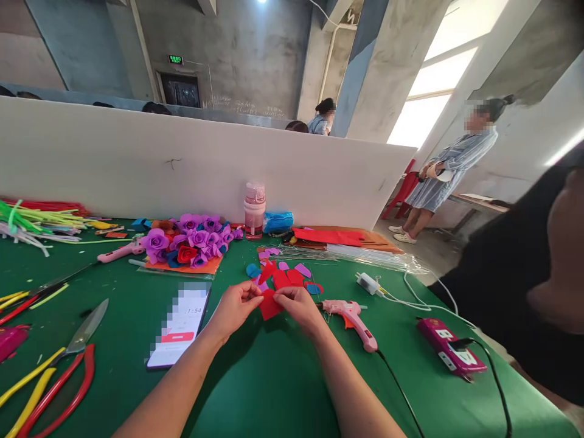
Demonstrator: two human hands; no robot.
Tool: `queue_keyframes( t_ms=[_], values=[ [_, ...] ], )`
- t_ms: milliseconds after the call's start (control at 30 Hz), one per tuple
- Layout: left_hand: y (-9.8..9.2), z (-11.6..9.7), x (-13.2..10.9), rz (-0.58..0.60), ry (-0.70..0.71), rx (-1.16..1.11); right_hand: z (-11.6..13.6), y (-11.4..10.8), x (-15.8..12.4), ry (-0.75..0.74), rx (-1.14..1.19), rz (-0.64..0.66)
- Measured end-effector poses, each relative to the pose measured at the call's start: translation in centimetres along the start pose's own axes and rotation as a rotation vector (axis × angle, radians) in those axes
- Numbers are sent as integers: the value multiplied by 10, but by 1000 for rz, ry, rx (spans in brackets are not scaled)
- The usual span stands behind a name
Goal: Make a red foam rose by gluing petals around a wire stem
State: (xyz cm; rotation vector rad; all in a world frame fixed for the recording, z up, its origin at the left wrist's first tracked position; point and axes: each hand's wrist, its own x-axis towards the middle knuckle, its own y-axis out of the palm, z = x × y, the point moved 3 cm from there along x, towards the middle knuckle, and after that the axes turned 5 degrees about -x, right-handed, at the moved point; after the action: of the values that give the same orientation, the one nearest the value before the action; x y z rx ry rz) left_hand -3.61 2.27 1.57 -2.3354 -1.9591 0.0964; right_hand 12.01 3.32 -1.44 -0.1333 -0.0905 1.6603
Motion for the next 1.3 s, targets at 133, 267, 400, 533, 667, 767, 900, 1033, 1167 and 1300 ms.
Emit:
queue_keyframes(
  t_ms=[133, 267, 400, 533, 667, 767, 900, 1033, 1167, 1300],
  values=[
    [3, 7, 2, -27, 4, -17, -6, -14, 5, 34, 234, -205],
    [9, 13, 1, -73, 6, -105, -8, -23, 5, 81, 481, -286],
    [16, 16, 0, -92, -46, -272, -5, -19, 1, 124, 612, -284],
    [15, 17, 0, -171, 10, -294, -1, -13, -3, 117, 646, -254],
    [16, 19, 1, -171, -1, -295, 0, -9, -5, 147, 685, -232],
    [19, 20, 1, -168, -10, -354, 0, -8, -5, 154, 678, -246],
    [22, 17, 0, -169, -30, -409, 0, -7, -4, 121, 682, -254],
    [23, 16, -2, -166, -75, -464, 3, -7, -4, 77, 658, -253],
    [24, 19, -2, -157, -125, -510, 6, -6, -5, 39, 625, -230],
    [25, 20, -3, -157, -139, -518, 9, -4, -7, 6, 643, -203]
  ],
)
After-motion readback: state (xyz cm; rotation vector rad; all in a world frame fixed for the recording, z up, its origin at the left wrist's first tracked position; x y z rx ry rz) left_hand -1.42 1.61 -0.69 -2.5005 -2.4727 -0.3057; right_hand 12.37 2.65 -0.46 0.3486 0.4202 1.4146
